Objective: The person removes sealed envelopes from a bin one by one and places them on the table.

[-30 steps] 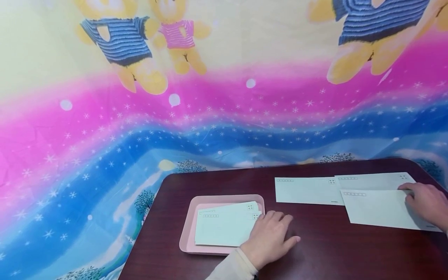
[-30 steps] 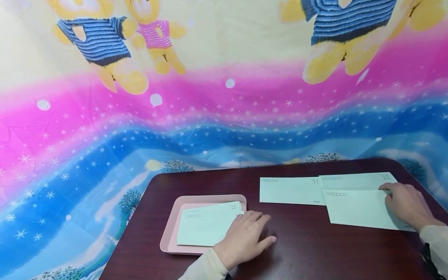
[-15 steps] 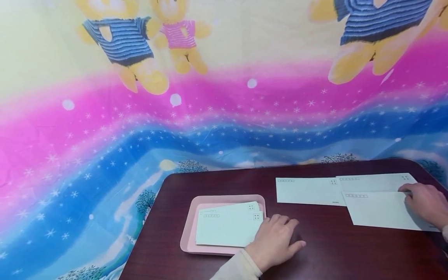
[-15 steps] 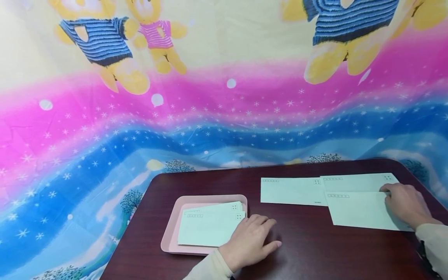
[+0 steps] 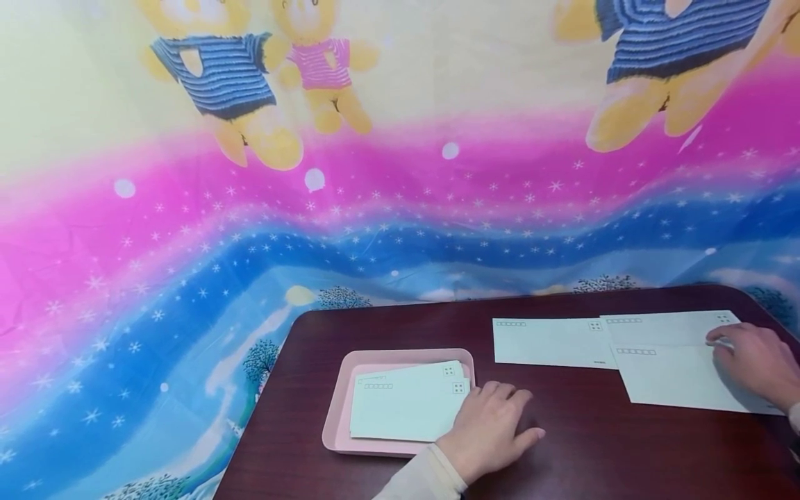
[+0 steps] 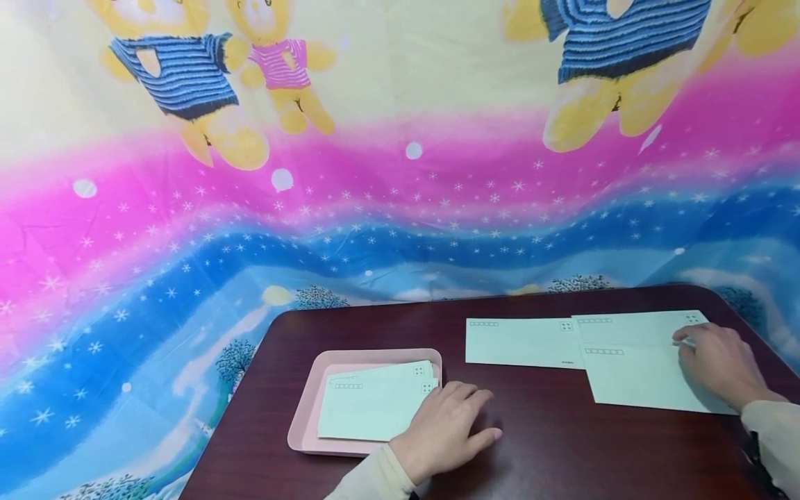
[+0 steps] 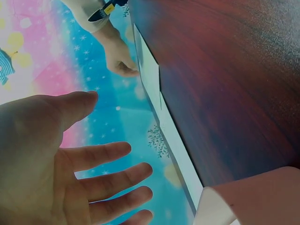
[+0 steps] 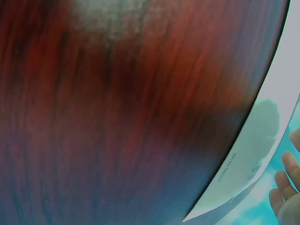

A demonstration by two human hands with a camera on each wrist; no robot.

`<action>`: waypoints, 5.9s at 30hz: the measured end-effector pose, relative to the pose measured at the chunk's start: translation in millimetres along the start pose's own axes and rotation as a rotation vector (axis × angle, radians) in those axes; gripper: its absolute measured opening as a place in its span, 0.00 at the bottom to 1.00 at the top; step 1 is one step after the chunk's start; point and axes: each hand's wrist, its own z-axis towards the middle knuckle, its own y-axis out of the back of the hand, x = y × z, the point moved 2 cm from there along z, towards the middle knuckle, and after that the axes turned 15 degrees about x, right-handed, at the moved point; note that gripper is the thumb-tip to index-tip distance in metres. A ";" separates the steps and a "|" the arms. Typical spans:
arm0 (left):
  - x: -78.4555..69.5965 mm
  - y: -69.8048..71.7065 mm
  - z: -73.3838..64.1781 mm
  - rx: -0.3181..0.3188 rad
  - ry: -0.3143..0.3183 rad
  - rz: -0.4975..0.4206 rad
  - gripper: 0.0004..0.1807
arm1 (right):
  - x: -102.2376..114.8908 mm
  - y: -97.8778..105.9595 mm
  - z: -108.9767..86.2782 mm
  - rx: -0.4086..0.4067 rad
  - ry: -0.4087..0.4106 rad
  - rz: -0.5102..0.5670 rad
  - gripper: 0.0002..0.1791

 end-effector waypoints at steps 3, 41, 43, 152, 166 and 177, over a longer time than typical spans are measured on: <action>1.0 1.3 -0.2 -0.003 -0.001 -0.007 0.26 | 5.5 3.8 -1.5 -0.011 0.021 0.027 0.07; 16.7 11.3 -12.7 -0.034 0.059 -0.086 0.26 | 132.7 22.3 -36.6 0.072 0.281 0.196 0.11; 17.7 10.6 -13.1 -0.035 0.062 -0.088 0.26 | 137.4 22.1 -38.6 0.085 0.286 0.201 0.11; 103.8 -26.7 -67.7 -0.039 0.283 -0.209 0.26 | 343.6 -26.1 -85.3 0.068 0.615 0.284 0.19; 116.6 -31.8 -74.8 -0.101 0.300 -0.203 0.25 | 371.6 -35.8 -75.1 0.055 0.675 0.257 0.18; 128.2 -37.2 -81.5 -0.091 0.327 -0.214 0.25 | 394.5 -46.9 -74.1 0.115 0.717 0.231 0.19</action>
